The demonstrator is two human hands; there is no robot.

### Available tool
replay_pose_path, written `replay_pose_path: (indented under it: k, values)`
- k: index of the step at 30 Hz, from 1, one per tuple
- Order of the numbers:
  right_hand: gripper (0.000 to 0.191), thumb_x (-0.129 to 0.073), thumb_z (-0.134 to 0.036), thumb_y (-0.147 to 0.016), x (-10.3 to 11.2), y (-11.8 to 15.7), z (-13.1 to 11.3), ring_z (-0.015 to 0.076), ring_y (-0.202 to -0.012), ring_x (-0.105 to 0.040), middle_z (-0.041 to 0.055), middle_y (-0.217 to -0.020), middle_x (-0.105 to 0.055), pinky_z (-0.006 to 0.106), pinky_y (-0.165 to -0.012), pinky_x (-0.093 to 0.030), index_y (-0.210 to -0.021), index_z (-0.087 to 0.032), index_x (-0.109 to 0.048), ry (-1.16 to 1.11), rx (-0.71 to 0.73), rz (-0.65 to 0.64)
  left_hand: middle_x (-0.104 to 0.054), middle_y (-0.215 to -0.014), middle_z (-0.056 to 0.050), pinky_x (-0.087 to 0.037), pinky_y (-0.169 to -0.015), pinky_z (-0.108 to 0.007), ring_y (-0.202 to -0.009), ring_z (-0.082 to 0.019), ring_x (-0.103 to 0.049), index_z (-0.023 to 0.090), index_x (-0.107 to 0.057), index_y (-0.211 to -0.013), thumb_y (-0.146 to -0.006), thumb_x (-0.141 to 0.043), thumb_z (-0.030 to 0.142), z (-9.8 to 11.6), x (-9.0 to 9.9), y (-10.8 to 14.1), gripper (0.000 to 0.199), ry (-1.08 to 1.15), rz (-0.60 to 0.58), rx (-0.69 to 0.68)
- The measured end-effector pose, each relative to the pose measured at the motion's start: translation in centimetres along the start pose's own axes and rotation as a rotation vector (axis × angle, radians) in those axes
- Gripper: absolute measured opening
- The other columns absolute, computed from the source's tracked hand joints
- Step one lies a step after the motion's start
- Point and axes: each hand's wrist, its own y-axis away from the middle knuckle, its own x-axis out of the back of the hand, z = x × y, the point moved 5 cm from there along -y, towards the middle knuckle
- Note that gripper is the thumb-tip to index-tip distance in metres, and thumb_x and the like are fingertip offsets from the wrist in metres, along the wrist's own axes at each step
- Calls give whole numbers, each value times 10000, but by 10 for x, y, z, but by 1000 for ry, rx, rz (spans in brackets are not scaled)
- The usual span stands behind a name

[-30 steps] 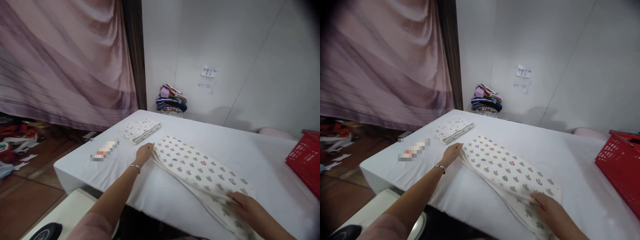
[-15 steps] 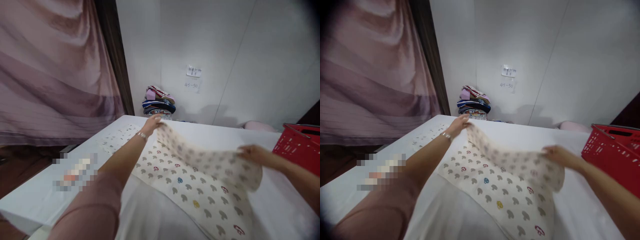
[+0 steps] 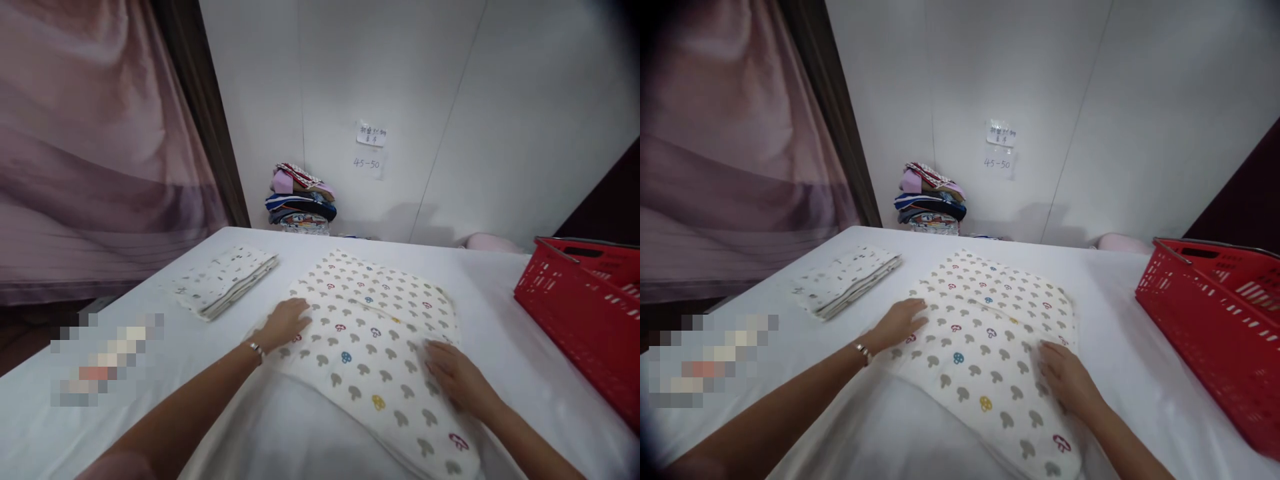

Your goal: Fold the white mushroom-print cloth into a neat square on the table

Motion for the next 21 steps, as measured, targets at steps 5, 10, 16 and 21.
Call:
replay_pose_path:
  k: [5, 10, 16, 21]
  values:
    - [439, -372, -404, -877, -4, 31, 21, 269, -1158, -513, 120, -1279, -548, 430, -1002, -396, -1151, -164, -617, 161, -81, 69, -521, -1316, -108, -327, -1048, -402, -1241, -249, -441, 194, -586, -1181, -848, -488, 377, -26, 2, 54, 392, -79, 72, 35]
    - [462, -425, -364, -853, -4, 15, 30, 302, -1214, -451, 149, -1323, -502, 426, -991, -381, -1217, -112, -558, 273, -147, 53, -541, -1286, -115, -369, -1005, -405, -1193, -252, -480, 179, -618, -1103, -850, -494, 294, -13, 6, 62, 304, -109, 90, 104]
    - [394, -477, -226, -809, 18, -25, 17, 329, -1052, -554, 176, -1157, -607, 425, -844, -440, -1167, -112, -594, 310, -189, -68, -601, -1200, -85, -396, -966, -384, -1127, -239, -529, 195, -641, -1043, -864, -471, 393, 16, 5, 69, 315, -65, 81, 35]
    - [389, -434, -324, -868, 15, -8, -31, 288, -1140, -497, 133, -1240, -559, 379, -922, -399, -1188, -160, -582, 209, -67, 40, -545, -1298, -61, -327, -1040, -419, -1210, -248, -464, 227, -601, -1158, -791, -572, 452, 18, -1, 99, 432, 10, 61, -134]
